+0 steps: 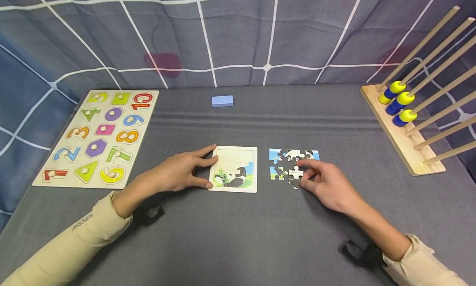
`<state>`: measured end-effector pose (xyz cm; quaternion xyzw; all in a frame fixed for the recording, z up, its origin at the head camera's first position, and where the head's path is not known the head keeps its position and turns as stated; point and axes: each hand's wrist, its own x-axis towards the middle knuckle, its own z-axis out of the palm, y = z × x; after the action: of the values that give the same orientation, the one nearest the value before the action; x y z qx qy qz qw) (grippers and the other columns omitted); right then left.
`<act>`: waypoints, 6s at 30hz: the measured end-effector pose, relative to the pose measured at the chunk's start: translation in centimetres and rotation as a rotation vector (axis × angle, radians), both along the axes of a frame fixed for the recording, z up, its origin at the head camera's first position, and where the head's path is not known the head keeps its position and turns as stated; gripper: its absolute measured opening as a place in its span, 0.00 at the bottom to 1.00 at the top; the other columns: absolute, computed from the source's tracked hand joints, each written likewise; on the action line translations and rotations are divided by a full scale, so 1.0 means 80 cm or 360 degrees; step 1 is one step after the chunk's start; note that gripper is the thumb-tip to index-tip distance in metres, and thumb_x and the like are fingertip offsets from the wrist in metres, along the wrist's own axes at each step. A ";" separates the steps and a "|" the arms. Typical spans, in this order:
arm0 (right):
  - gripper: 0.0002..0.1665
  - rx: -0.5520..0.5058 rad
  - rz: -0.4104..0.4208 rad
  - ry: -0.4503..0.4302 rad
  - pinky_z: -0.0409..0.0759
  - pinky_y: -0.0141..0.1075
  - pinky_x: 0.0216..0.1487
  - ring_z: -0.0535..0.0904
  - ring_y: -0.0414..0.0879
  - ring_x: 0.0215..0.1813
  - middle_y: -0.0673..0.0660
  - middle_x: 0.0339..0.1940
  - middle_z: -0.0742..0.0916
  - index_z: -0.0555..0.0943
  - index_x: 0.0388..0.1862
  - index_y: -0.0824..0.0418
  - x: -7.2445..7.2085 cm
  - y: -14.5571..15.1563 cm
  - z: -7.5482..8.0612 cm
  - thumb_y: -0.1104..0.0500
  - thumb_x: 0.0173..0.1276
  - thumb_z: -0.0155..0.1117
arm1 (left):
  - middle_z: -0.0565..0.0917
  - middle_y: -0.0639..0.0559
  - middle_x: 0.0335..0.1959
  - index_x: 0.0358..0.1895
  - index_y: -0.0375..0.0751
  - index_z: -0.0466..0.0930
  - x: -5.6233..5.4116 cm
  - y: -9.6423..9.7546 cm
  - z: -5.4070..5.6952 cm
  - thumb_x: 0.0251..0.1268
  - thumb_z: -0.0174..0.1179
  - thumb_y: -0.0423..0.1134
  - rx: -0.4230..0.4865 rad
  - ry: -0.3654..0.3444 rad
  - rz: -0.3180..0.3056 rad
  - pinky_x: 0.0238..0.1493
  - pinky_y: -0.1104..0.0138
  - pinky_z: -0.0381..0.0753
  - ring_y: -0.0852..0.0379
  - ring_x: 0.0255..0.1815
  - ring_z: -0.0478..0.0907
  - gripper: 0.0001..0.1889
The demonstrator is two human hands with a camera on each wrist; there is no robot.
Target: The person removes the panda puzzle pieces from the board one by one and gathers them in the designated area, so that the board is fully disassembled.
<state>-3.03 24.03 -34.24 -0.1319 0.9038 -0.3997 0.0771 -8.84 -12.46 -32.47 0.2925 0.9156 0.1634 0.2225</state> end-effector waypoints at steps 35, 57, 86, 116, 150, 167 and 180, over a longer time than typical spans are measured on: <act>0.18 0.0237 -0.0013 0.0184 0.66 0.32 0.30 0.69 0.36 0.27 0.49 0.33 0.78 0.82 0.50 0.64 -0.001 0.001 -0.005 0.67 0.60 0.72 | 0.50 0.52 0.80 0.73 0.50 0.66 0.000 0.001 0.000 0.59 0.69 0.55 -0.0011 -0.0020 0.0016 0.61 0.42 0.67 0.43 0.73 0.61 0.39; 0.16 0.0261 -0.0016 0.0127 0.66 0.33 0.30 0.69 0.36 0.27 0.49 0.31 0.79 0.81 0.50 0.66 -0.004 0.001 -0.004 0.68 0.62 0.70 | 0.51 0.52 0.80 0.73 0.50 0.67 -0.001 0.001 -0.001 0.59 0.69 0.55 -0.0012 -0.0013 -0.0003 0.60 0.41 0.68 0.42 0.72 0.62 0.40; 0.16 0.0007 0.0230 0.0112 0.71 0.36 0.35 0.74 0.41 0.34 0.51 0.40 0.82 0.83 0.52 0.63 -0.021 -0.102 0.008 0.67 0.65 0.67 | 0.49 0.53 0.80 0.74 0.51 0.65 -0.001 0.002 0.001 0.59 0.69 0.56 -0.0045 -0.0034 0.0019 0.62 0.42 0.67 0.42 0.73 0.61 0.40; 0.21 0.0336 0.0386 0.0101 0.68 0.39 0.32 0.69 0.43 0.31 0.51 0.34 0.76 0.82 0.56 0.64 -0.039 -0.136 0.012 0.65 0.63 0.70 | 0.51 0.51 0.80 0.73 0.49 0.67 -0.005 0.002 -0.001 0.58 0.70 0.55 -0.0024 -0.0030 0.0003 0.62 0.45 0.68 0.43 0.72 0.62 0.40; 0.18 0.0119 0.0450 0.0139 0.71 0.39 0.32 0.71 0.40 0.27 0.48 0.28 0.79 0.82 0.48 0.57 -0.052 -0.123 0.010 0.74 0.63 0.63 | 0.51 0.50 0.80 0.73 0.49 0.67 -0.005 0.001 0.000 0.59 0.69 0.55 -0.0031 -0.0016 -0.0022 0.61 0.44 0.68 0.43 0.72 0.63 0.39; 0.17 -0.0005 0.0337 0.0008 0.71 0.38 0.31 0.72 0.42 0.24 0.50 0.28 0.80 0.83 0.50 0.57 -0.050 -0.123 0.008 0.72 0.65 0.63 | 0.51 0.51 0.80 0.73 0.49 0.67 -0.005 0.001 0.000 0.59 0.69 0.56 -0.0029 -0.0017 -0.0018 0.61 0.44 0.68 0.42 0.72 0.63 0.39; 0.17 -0.0077 0.0309 -0.0035 0.72 0.36 0.30 0.73 0.41 0.22 0.50 0.28 0.81 0.84 0.50 0.58 -0.047 -0.121 0.006 0.71 0.64 0.64 | 0.51 0.51 0.80 0.73 0.50 0.67 -0.005 0.000 0.001 0.59 0.69 0.56 -0.0034 -0.0021 -0.0011 0.61 0.44 0.68 0.42 0.72 0.63 0.40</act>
<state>-6.79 14.31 -33.78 -0.2162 0.8760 -0.4134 0.1223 -9.20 -12.44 -32.42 0.2923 0.9147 0.1549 0.2321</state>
